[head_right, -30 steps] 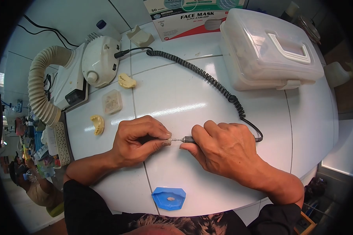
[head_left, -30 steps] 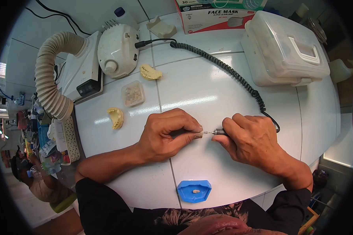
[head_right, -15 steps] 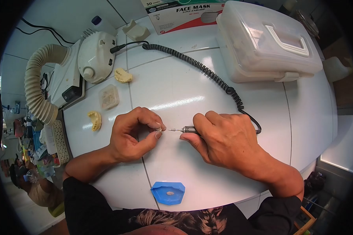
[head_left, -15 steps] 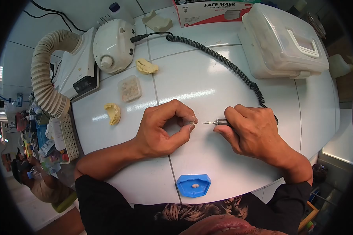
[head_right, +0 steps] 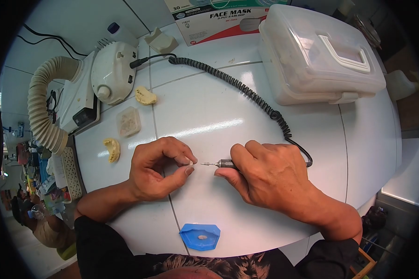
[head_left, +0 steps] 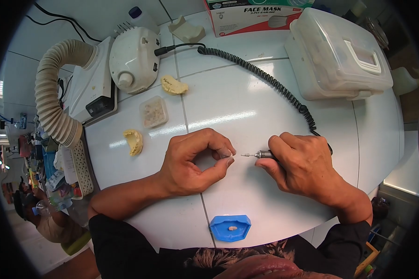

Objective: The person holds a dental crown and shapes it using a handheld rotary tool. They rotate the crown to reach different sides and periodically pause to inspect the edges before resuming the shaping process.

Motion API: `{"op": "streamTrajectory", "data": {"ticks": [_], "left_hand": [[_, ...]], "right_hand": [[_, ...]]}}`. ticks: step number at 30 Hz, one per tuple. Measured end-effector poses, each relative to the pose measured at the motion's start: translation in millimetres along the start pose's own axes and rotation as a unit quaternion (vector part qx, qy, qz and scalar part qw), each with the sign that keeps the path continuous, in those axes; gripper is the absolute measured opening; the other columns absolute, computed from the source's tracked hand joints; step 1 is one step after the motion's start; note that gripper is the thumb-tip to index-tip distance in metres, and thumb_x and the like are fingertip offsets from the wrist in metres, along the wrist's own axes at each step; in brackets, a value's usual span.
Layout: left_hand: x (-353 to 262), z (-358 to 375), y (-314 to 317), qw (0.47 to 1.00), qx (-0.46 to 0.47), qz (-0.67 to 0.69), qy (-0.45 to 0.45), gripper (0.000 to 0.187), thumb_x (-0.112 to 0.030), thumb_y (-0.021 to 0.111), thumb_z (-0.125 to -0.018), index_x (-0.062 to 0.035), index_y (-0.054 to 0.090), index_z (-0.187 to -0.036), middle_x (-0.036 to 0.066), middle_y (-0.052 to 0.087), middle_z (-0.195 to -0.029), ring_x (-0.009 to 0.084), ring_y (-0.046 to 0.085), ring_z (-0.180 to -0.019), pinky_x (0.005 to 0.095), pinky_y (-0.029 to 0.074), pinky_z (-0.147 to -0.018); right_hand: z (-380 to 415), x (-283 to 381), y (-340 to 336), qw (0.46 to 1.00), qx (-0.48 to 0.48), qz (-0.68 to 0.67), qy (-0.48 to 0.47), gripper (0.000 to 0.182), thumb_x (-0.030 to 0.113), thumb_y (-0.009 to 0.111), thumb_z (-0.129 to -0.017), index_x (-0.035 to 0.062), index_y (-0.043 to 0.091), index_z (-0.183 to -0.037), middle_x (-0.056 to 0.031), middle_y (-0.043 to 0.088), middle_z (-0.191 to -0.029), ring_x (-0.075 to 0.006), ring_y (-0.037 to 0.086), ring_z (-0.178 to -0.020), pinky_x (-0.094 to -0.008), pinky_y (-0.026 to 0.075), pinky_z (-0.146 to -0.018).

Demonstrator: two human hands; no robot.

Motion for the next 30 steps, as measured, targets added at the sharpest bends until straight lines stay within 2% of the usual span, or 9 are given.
{"op": "streamTrajectory", "data": {"ticks": [2, 5, 6, 8, 10, 17, 23, 26, 30], "left_hand": [[1.3, -1.5, -0.7, 1.000, 0.009, -0.010, 0.019, 0.017, 0.006, 0.081, -0.092, 0.0008, 0.072, -0.106, 0.012, 0.080, -0.104, 0.0180, 0.079, -0.090, 0.0295, 0.063, -0.079], [-3.0, 0.7, 1.2, 0.999, 0.009, -0.003, -0.047, 0.024, 0.009, 0.081, -0.095, 0.0052, 0.075, -0.118, 0.018, 0.081, -0.112, 0.0204, 0.079, -0.099, 0.0331, 0.064, -0.086], [-5.0, 0.3, 3.4, 0.999, -0.008, -0.018, -0.046, 0.026, 0.009, 0.080, -0.096, 0.0046, 0.077, -0.122, 0.016, 0.081, -0.112, 0.0205, 0.080, -0.099, 0.0338, 0.065, -0.087], [-7.6, -2.0, -0.7, 0.997, 0.023, -0.067, -0.031, 0.028, 0.010, 0.081, -0.095, 0.0023, 0.080, -0.122, 0.015, 0.082, -0.111, 0.0207, 0.080, -0.096, 0.0320, 0.064, -0.085], [-9.9, -1.1, 0.6, 0.997, 0.012, -0.070, -0.033, 0.027, 0.011, 0.081, -0.093, 0.0013, 0.081, -0.118, 0.014, 0.082, -0.110, 0.0205, 0.080, -0.096, 0.0310, 0.063, -0.084], [-8.7, -3.8, 2.0, 0.997, 0.000, -0.076, -0.014, 0.025, 0.009, 0.081, -0.091, 0.0012, 0.081, -0.115, 0.013, 0.081, -0.105, 0.0185, 0.079, -0.094, 0.0292, 0.062, -0.083], [-7.9, -2.8, 1.8, 0.997, 0.021, -0.070, -0.035, 0.022, 0.008, 0.083, -0.090, 0.0025, 0.080, -0.110, 0.012, 0.081, -0.104, 0.0160, 0.079, -0.092, 0.0289, 0.062, -0.082], [-5.4, -2.0, 4.7, 0.998, -0.009, -0.040, -0.040, 0.020, 0.002, 0.084, -0.091, -0.0017, 0.080, -0.110, 0.011, 0.081, -0.101, 0.0187, 0.080, -0.089, 0.0297, 0.064, -0.079], [-5.3, -1.9, 3.3, 0.998, 0.007, -0.040, -0.040, 0.020, 0.002, 0.085, -0.091, -0.0017, 0.080, -0.110, 0.011, 0.081, -0.100, 0.0183, 0.080, -0.088, 0.0298, 0.064, -0.078]], "right_hand": [[0.6, -0.4, 0.5, 1.000, -0.004, -0.005, -0.001, 0.047, 0.048, 0.076, -0.104, 0.0094, 0.061, -0.082, -0.0060, 0.060, -0.065, -0.0255, 0.065, -0.050, -0.0387, 0.046, -0.045], [1.0, -0.3, 0.9, 1.000, -0.011, 0.000, -0.001, 0.047, 0.047, 0.076, -0.104, 0.0093, 0.061, -0.082, -0.0059, 0.059, -0.066, -0.0256, 0.065, -0.051, -0.0386, 0.046, -0.045], [4.5, 2.0, 2.3, 1.000, -0.011, -0.002, 0.001, 0.046, 0.047, 0.076, -0.104, 0.0092, 0.061, -0.082, -0.0059, 0.059, -0.066, -0.0257, 0.064, -0.051, -0.0386, 0.046, -0.045], [1.9, 0.6, 2.5, 1.000, -0.022, 0.003, -0.002, 0.046, 0.047, 0.076, -0.104, 0.0092, 0.062, -0.082, -0.0060, 0.059, -0.066, -0.0258, 0.064, -0.051, -0.0387, 0.046, -0.045], [3.1, 3.7, 0.9, 1.000, -0.001, 0.008, 0.009, 0.045, 0.047, 0.077, -0.104, 0.0089, 0.063, -0.083, -0.0060, 0.059, -0.065, -0.0261, 0.064, -0.051, -0.0389, 0.047, -0.045], [2.2, 2.2, 4.5, 1.000, -0.014, 0.016, 0.000, 0.046, 0.047, 0.078, -0.102, 0.0084, 0.062, -0.083, -0.0067, 0.061, -0.067, -0.0263, 0.065, -0.051, -0.0397, 0.047, -0.046], [2.0, 4.7, 5.1, 1.000, -0.017, 0.015, -0.008, 0.046, 0.047, 0.079, -0.102, 0.0087, 0.061, -0.083, -0.0063, 0.059, -0.066, -0.0253, 0.065, -0.051, -0.0385, 0.047, -0.047], [2.1, 5.7, 5.0, 1.000, -0.013, 0.022, -0.010, 0.047, 0.047, 0.079, -0.102, 0.0091, 0.061, -0.083, -0.0060, 0.057, -0.066, -0.0245, 0.065, -0.051, -0.0380, 0.046, -0.047], [2.1, 6.1, 4.7, 0.999, -0.015, 0.025, -0.015, 0.046, 0.048, 0.078, -0.103, 0.0090, 0.061, -0.084, -0.0058, 0.057, -0.066, -0.0240, 0.064, -0.051, -0.0377, 0.046, -0.048]]}}
Point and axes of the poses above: each hand's wrist, its own z-axis away from the middle knuckle, its own y-axis out of the palm, x = y × z, the point moved 2 cm from there along -z, towards the middle knuckle
